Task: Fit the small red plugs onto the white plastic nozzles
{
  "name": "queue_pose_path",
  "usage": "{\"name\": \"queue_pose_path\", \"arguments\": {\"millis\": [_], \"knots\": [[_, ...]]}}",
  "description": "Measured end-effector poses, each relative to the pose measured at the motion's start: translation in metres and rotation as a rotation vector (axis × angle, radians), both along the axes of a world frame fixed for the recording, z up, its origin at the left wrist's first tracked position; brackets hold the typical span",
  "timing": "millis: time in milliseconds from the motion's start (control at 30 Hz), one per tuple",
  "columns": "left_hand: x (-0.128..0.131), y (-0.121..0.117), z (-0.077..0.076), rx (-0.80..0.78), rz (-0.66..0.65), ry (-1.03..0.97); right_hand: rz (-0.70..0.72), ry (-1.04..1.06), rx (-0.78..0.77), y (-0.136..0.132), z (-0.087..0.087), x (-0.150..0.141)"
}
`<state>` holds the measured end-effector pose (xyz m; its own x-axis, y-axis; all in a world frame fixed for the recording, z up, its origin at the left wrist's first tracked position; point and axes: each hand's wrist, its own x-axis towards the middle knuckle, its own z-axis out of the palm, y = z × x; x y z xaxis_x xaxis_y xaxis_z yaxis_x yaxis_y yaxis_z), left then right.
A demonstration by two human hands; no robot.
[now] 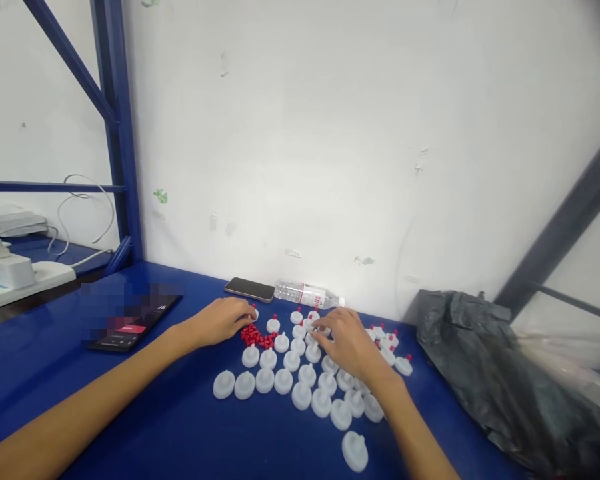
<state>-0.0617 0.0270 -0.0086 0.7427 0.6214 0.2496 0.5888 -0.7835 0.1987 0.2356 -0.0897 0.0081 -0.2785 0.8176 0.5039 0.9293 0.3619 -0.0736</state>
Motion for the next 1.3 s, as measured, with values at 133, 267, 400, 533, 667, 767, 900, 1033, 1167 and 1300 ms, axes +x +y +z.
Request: {"name": "queue_pose_path", "arguments": {"millis": [133,267,400,533,667,767,900,1033,1167,1300], "knots": [[0.001,-0.002,-0.001,-0.006,-0.012,-0.003,0.03,-0.005,0.008,0.003,-0.006,-0.003],[0.001,-0.004,-0.001,-0.01,-0.009,-0.053,0.027,-0.002,-0.001,0.006,-0.011,0.002],[0.002,-0.005,0.002,0.012,0.005,-0.098,0.017,0.004,-0.004,0.009,-0.015,0.008],[0.006,-0.01,0.007,0.055,0.007,-0.155,0.008,0.008,-0.006,0.011,-0.016,0.009],[0.012,-0.021,0.009,0.125,-0.015,-0.204,0.016,0.03,-0.01,0.01,-0.013,0.009],[0.018,-0.03,0.009,0.147,-0.044,-0.237,0.019,0.076,0.0,0.006,-0.008,0.006],[0.024,-0.04,0.008,0.177,-0.085,-0.369,0.051,0.13,0.02,0.002,-0.003,-0.006],[0.031,-0.047,0.003,0.224,-0.159,-0.445,0.178,0.1,0.158,-0.002,0.001,-0.024],[0.036,-0.053,-0.003,0.229,-0.218,-0.447,0.234,0.075,0.205,-0.007,0.003,-0.04],[0.038,-0.056,-0.008,0.233,-0.235,-0.498,0.241,0.017,0.214,-0.01,0.003,-0.046]]}}
